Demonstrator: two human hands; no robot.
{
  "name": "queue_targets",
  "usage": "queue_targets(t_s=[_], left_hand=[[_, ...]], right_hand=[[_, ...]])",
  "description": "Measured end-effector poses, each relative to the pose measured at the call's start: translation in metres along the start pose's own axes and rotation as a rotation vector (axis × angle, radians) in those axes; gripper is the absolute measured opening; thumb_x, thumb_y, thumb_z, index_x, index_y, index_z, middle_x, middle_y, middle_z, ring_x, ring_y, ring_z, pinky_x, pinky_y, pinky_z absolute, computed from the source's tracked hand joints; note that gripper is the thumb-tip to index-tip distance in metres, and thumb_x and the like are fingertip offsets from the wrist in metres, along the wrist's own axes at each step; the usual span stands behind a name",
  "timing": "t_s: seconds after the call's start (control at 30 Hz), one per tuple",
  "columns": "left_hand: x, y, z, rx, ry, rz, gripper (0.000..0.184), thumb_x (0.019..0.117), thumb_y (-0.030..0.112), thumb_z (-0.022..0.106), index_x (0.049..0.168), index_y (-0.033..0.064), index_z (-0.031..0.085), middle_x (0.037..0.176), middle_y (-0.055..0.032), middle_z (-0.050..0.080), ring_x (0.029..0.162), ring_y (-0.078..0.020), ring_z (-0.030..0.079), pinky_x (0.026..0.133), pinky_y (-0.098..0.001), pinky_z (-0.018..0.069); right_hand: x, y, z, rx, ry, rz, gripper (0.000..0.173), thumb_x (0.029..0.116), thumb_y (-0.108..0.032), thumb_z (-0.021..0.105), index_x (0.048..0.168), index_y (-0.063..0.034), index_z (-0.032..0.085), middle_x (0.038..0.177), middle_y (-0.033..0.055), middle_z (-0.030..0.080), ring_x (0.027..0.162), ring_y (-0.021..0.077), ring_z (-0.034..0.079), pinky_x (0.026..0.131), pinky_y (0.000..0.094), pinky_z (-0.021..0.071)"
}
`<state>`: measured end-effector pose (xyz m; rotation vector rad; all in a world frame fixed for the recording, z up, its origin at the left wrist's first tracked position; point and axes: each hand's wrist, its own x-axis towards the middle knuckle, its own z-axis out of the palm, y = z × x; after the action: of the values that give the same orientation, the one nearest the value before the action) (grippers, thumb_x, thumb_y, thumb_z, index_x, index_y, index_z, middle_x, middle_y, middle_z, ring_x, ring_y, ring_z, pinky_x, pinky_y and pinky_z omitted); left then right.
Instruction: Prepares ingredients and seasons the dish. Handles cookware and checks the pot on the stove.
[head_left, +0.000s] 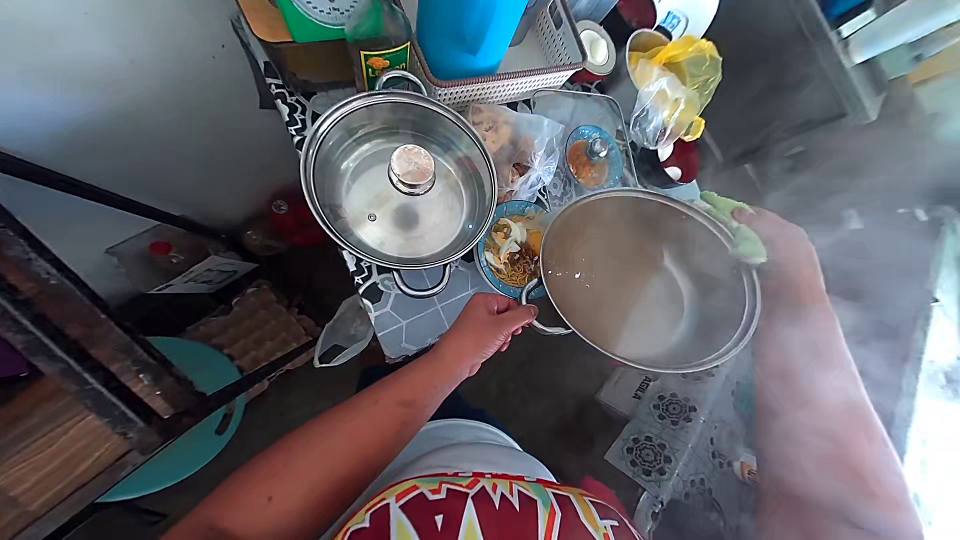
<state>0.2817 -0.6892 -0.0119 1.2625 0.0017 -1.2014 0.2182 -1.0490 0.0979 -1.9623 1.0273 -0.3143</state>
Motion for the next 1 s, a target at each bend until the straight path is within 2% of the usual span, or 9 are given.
queue_targets(t_s=[0.23, 0.37, 0.63, 0.8, 0.9, 1.0], left_hand=[[0.004, 0.001, 0.005, -0.002, -0.016, -0.008, 0.022, 0.1008, 0.018, 0.065, 0.083, 0.0054, 0.066, 0.070, 0.0033, 0.058, 0.055, -0.0027, 0.052, 0.054, -0.0162, 0.0458], [0.004, -0.001, 0.008, -0.003, -0.023, -0.016, 0.022, 0.1005, 0.018, 0.066, 0.082, 0.0053, 0.066, 0.070, 0.0027, 0.059, 0.055, -0.0030, 0.053, 0.054, -0.0161, 0.0461], [0.002, -0.007, 0.011, 0.013, -0.037, -0.039, 0.023, 0.1007, 0.018, 0.065, 0.081, 0.0052, 0.066, 0.069, 0.0030, 0.058, 0.054, -0.0027, 0.052, 0.053, -0.0159, 0.0459], [-0.001, -0.011, 0.012, 0.020, -0.040, -0.037, 0.023, 0.1005, 0.019, 0.066, 0.082, 0.0051, 0.067, 0.069, 0.0029, 0.058, 0.054, -0.0032, 0.052, 0.053, -0.0160, 0.0461], [-0.002, -0.012, 0.012, 0.025, -0.042, -0.035, 0.023, 0.1009, 0.019, 0.065, 0.083, 0.0051, 0.067, 0.069, 0.0033, 0.058, 0.054, -0.0028, 0.052, 0.053, -0.0157, 0.0462], [-0.003, -0.015, 0.012, 0.026, -0.043, -0.022, 0.022, 0.1007, 0.020, 0.065, 0.084, 0.0052, 0.067, 0.069, 0.0033, 0.059, 0.054, -0.0028, 0.052, 0.053, -0.0161, 0.0463]], right_hand=[[0.004, 0.007, -0.010, 0.061, -0.002, -0.012, 0.016, 0.1027, -0.026, 0.060, 0.111, -0.0146, 0.067, 0.086, -0.0098, 0.068, 0.074, -0.0013, 0.064, 0.070, 0.0201, 0.0560], [-0.004, 0.006, -0.011, 0.101, 0.012, 0.020, 0.017, 0.1028, -0.027, 0.060, 0.113, -0.0161, 0.068, 0.090, -0.0085, 0.069, 0.078, 0.0003, 0.065, 0.073, 0.0223, 0.0565], [-0.014, 0.006, -0.011, 0.059, 0.048, 0.035, 0.019, 0.1046, -0.026, 0.056, 0.115, -0.0137, 0.067, 0.089, -0.0081, 0.066, 0.075, -0.0012, 0.062, 0.071, 0.0201, 0.0536], [-0.020, 0.007, -0.009, 0.133, 0.033, 0.037, 0.017, 0.1043, -0.023, 0.056, 0.113, -0.0151, 0.068, 0.089, -0.0084, 0.069, 0.076, -0.0008, 0.065, 0.071, 0.0193, 0.0562], [-0.026, 0.004, -0.006, 0.145, 0.025, 0.039, 0.013, 0.1028, -0.023, 0.056, 0.107, -0.0181, 0.068, 0.087, -0.0101, 0.069, 0.076, -0.0021, 0.066, 0.069, 0.0186, 0.0565], [-0.038, 0.000, -0.002, 0.135, 0.018, 0.027, 0.014, 0.1025, -0.028, 0.056, 0.107, -0.0203, 0.067, 0.092, -0.0097, 0.069, 0.082, -0.0008, 0.066, 0.074, 0.0216, 0.0575]])
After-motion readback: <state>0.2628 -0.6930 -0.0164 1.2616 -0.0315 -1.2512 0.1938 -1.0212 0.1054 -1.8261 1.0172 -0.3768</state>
